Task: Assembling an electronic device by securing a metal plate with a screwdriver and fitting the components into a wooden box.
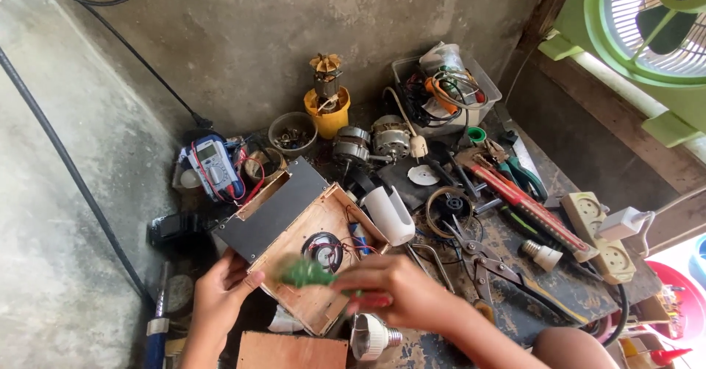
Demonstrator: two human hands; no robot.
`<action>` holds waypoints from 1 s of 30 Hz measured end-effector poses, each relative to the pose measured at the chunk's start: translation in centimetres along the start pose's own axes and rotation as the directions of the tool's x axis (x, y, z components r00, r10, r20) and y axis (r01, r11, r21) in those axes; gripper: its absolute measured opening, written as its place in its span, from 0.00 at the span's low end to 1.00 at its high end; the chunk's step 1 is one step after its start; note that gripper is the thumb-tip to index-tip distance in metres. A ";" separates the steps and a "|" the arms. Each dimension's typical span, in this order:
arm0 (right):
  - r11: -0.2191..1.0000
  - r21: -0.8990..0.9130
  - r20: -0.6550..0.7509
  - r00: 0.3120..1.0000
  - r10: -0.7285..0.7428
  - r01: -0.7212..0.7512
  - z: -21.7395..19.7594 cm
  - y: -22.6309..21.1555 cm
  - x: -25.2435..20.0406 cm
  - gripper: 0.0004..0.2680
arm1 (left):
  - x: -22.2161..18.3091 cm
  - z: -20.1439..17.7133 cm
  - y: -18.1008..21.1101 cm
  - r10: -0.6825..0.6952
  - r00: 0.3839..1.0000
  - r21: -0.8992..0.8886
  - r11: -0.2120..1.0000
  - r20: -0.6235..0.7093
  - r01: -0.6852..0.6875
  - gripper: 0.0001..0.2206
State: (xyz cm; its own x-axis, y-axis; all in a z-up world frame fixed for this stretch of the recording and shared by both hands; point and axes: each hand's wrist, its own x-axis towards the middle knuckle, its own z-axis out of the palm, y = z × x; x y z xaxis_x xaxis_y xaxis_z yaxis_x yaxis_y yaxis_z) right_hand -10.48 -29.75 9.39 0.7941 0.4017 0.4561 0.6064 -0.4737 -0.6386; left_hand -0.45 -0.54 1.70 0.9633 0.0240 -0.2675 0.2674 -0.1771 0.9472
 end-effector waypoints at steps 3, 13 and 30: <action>0.990 0.134 0.102 0.994 0.031 -0.045 0.0 -0.7 0.0 0.11 | 0.4 -0.2 -0.7 0.043 0.999 -0.043 0.998 0.013 -0.043 0.28; 0.992 0.043 0.137 0.984 0.115 -0.121 -2.2 1.6 -0.5 0.08 | 0.4 -0.3 -0.5 0.041 0.999 -0.013 0.999 0.002 -0.041 0.30; 0.979 0.203 0.162 0.987 0.002 -0.035 -1.1 0.6 -0.5 0.13 | 0.0 0.2 0.2 0.047 0.999 0.011 0.999 0.004 -0.047 0.31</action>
State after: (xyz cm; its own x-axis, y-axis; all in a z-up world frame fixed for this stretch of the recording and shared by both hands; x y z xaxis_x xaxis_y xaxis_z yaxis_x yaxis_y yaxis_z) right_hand -10.52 -31.07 9.45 0.7780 0.5224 0.3489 0.5576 -0.3186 -0.7665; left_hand -0.45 -0.76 1.84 0.9746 0.0118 -0.2235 0.2217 -0.1892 0.9566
